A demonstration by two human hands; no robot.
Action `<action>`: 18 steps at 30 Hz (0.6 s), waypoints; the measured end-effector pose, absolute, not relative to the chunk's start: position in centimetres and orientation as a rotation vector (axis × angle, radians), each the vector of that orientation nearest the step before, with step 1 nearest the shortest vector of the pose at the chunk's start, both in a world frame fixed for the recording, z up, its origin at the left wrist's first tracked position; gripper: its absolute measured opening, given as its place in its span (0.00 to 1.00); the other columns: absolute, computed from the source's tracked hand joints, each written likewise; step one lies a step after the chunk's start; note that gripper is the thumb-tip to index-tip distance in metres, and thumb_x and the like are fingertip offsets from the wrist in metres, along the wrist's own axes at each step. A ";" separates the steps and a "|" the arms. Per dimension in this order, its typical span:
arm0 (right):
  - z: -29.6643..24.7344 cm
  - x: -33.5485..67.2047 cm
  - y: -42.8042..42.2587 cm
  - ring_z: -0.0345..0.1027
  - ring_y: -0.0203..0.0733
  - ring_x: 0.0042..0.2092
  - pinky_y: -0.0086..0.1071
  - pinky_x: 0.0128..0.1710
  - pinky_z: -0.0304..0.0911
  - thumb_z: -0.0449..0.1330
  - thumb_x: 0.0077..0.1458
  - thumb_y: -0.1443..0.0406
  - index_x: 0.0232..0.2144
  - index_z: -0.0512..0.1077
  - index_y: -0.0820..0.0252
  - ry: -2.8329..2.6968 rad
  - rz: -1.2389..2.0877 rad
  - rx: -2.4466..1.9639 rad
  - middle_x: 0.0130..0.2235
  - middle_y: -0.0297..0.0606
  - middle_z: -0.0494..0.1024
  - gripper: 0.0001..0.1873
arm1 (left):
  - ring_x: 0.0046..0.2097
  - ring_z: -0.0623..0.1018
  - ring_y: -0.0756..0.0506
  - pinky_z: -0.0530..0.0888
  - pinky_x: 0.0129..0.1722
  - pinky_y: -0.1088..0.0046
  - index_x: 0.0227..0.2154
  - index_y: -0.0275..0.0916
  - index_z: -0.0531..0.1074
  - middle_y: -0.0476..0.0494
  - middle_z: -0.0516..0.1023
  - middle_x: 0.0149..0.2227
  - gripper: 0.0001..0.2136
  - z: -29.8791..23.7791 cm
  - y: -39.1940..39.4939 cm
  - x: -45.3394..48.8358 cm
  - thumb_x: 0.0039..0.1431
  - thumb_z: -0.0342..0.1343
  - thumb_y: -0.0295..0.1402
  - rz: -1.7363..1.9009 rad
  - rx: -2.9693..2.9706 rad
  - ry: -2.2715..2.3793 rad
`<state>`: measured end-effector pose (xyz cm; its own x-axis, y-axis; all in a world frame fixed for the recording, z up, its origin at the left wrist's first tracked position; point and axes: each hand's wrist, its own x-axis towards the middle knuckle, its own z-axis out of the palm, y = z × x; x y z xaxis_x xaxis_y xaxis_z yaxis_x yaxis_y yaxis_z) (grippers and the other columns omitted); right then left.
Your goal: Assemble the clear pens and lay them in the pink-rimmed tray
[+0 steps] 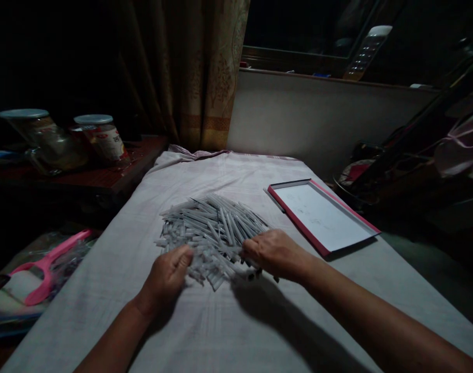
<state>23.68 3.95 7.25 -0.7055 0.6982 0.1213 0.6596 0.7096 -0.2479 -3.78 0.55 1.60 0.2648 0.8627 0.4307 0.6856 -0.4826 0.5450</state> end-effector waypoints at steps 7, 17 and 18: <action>8.5 20.5 7.4 0.76 0.44 0.38 0.30 0.33 0.59 0.50 0.66 0.60 0.42 0.75 0.58 -2.426 0.003 -1.807 0.39 0.44 0.83 0.15 | 0.42 0.78 0.44 0.75 0.42 0.68 0.49 0.39 0.72 0.41 0.79 0.41 0.13 0.4 1.4 -1.9 0.69 0.46 0.35 1.183 2.441 1.510; 6.7 20.7 10.8 0.74 0.48 0.49 0.33 0.44 0.64 0.46 0.67 0.58 0.48 0.76 0.56 -2.244 0.112 -2.003 0.46 0.44 0.81 0.20 | 0.50 0.74 0.40 0.72 0.49 0.59 0.60 0.41 0.65 0.38 0.75 0.49 0.19 -1.7 1.4 -2.1 0.68 0.46 0.29 1.038 2.641 1.538; 6.7 22.0 11.6 0.74 0.48 0.50 0.33 0.45 0.63 0.46 0.68 0.59 0.48 0.76 0.57 -2.202 0.080 -2.134 0.48 0.46 0.80 0.20 | 0.50 0.74 0.40 0.71 0.49 0.59 0.59 0.41 0.65 0.38 0.75 0.49 0.18 -1.7 1.3 -2.0 0.68 0.46 0.29 1.055 2.633 1.530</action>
